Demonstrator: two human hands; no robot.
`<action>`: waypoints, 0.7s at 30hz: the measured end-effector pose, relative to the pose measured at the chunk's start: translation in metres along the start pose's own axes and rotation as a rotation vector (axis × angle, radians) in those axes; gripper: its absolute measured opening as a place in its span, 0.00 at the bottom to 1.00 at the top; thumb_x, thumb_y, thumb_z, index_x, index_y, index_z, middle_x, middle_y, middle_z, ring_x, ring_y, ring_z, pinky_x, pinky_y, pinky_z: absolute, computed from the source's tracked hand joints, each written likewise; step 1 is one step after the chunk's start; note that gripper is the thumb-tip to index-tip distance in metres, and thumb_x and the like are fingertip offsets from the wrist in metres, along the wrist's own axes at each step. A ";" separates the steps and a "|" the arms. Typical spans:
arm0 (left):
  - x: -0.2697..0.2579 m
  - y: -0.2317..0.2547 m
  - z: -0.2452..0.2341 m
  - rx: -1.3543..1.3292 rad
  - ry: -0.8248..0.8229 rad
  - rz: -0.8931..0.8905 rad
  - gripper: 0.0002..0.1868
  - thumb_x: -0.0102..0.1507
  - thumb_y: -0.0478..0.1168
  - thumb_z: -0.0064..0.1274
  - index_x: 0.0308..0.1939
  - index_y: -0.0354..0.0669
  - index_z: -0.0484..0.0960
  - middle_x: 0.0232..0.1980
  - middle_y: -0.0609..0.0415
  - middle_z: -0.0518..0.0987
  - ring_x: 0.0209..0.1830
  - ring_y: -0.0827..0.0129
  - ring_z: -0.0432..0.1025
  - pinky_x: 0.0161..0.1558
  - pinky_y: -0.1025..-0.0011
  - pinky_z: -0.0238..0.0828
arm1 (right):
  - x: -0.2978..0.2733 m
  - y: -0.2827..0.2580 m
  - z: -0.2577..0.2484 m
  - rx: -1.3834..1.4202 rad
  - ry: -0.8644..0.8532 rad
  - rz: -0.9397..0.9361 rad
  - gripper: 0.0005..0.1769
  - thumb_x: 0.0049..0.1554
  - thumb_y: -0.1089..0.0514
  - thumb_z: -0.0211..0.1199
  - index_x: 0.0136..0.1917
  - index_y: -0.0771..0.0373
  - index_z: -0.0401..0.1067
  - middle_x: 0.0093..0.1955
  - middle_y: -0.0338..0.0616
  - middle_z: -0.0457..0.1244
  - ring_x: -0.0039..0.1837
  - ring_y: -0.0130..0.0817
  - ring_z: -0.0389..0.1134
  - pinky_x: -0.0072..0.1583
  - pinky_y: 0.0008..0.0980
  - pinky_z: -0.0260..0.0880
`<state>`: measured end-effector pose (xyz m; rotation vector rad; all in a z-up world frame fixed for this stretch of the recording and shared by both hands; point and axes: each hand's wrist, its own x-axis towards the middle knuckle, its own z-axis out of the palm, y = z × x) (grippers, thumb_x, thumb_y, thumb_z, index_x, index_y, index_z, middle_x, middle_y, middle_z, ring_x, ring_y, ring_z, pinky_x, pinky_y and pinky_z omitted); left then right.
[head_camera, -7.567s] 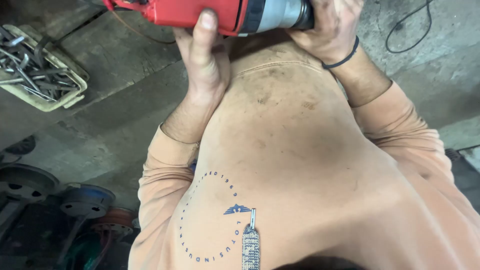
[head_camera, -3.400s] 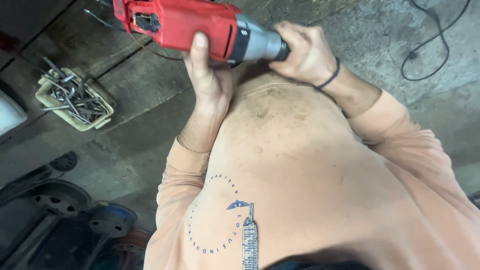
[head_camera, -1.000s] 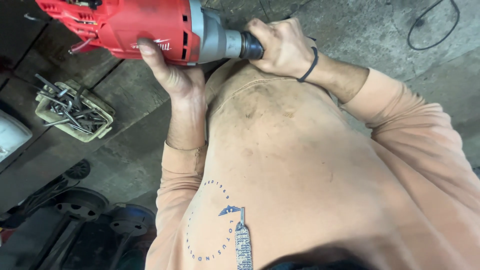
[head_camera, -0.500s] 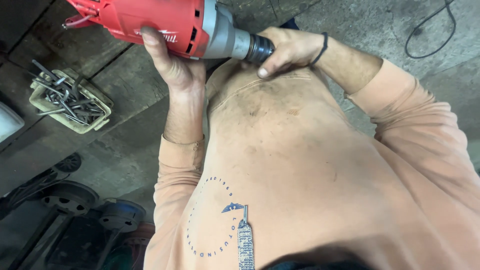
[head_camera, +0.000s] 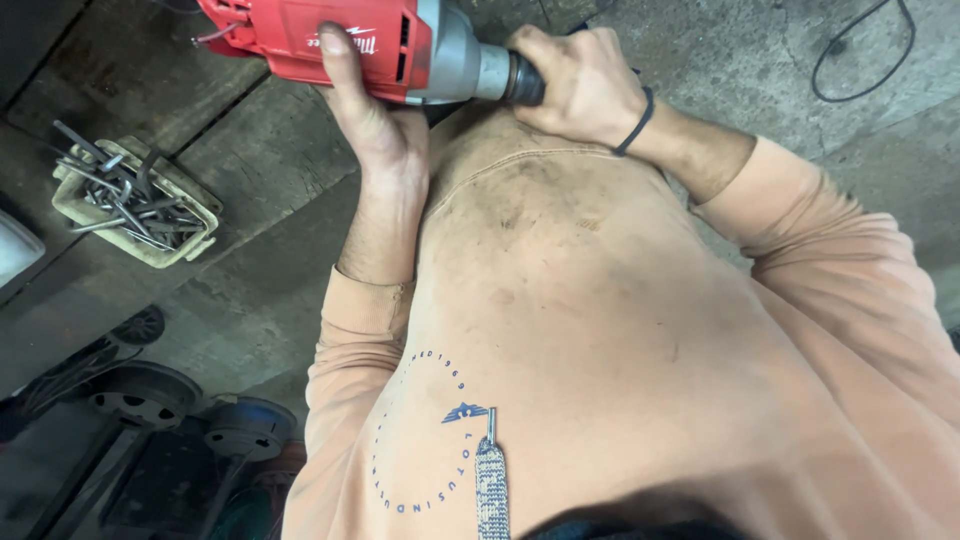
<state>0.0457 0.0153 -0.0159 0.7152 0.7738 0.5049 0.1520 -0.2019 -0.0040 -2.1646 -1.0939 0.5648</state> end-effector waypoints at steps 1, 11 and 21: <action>-0.001 -0.002 -0.002 0.007 -0.019 -0.006 0.51 0.61 0.61 0.66 0.77 0.46 0.54 0.72 0.50 0.66 0.72 0.59 0.64 0.76 0.50 0.62 | 0.000 0.003 0.001 0.107 -0.050 0.046 0.25 0.51 0.54 0.74 0.59 0.64 0.72 0.41 0.52 0.69 0.42 0.48 0.72 0.47 0.43 0.74; 0.002 -0.013 -0.034 -0.093 -0.298 -0.101 0.50 0.57 0.60 0.71 0.74 0.42 0.62 0.69 0.52 0.71 0.68 0.60 0.69 0.73 0.54 0.67 | 0.000 0.063 0.035 1.463 -0.959 0.533 0.24 0.42 0.63 0.76 0.52 0.66 0.75 0.42 0.38 0.65 0.38 0.27 0.61 0.37 0.26 0.58; -0.005 0.002 0.003 0.045 -0.211 0.018 0.45 0.64 0.57 0.68 0.74 0.41 0.61 0.68 0.48 0.69 0.70 0.60 0.67 0.73 0.53 0.65 | 0.004 0.011 0.005 0.562 -0.309 0.303 0.24 0.45 0.56 0.78 0.53 0.63 0.75 0.41 0.42 0.68 0.44 0.36 0.70 0.49 0.34 0.71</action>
